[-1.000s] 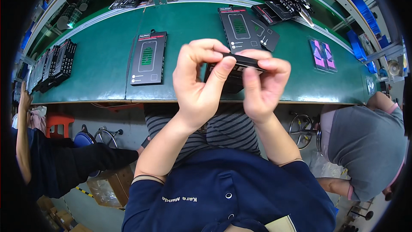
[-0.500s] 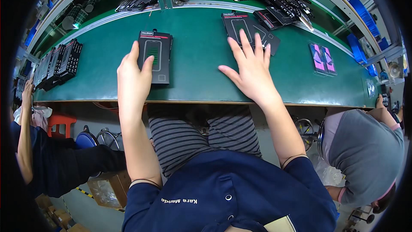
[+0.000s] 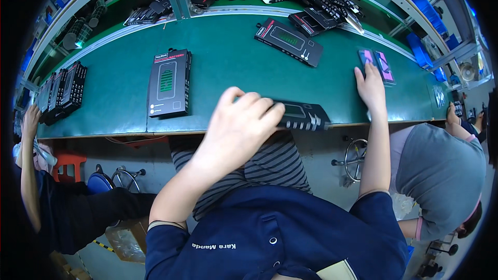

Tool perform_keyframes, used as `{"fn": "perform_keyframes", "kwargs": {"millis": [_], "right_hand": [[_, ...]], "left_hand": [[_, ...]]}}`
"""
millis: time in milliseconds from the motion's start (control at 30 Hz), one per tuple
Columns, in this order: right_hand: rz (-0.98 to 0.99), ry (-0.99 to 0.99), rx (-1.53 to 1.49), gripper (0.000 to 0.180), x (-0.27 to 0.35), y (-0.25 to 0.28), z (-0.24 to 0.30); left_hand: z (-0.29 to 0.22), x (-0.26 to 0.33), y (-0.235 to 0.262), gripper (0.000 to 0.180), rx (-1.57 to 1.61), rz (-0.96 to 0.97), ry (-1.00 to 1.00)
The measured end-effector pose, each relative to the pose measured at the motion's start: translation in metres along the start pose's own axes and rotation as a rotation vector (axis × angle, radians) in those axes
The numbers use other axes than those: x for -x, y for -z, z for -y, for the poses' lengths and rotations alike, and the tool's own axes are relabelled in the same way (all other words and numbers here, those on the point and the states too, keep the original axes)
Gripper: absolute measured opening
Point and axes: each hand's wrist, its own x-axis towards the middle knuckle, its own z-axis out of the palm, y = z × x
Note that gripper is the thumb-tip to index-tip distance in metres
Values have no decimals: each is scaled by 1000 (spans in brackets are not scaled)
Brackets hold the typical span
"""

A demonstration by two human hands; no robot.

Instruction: The person sits at a green workbench in a factory setting, repeatedly picking up small black rectangular electronic components from a large cardboard box. They insert each component into a clear plastic sleeve, fold the sleeve closed, and place the packaged item onto a growing stack on the table.

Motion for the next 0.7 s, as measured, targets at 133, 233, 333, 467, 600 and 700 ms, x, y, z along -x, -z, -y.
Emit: {"fn": "perform_keyframes", "kwargs": {"millis": [133,233,333,467,600,700], "right_hand": [[-45,26,-233,25,49,38,70],[74,-91,-382,30,70,51,97],[129,-58,-710,34,71,56,104],[490,309,-771,31,55,74,111],[619,463,-874,26,53,72,124],[596,342,-1333,35,72,72,168]], "left_hand": [[26,-9,22,35,-20,94,264],[45,-2,3,64,-134,59,161],[45,-2,-18,86,116,202,137],[54,-5,-16,79,246,263,117],[52,0,-19,84,193,177,100],[50,-8,-21,85,141,177,63]]}}
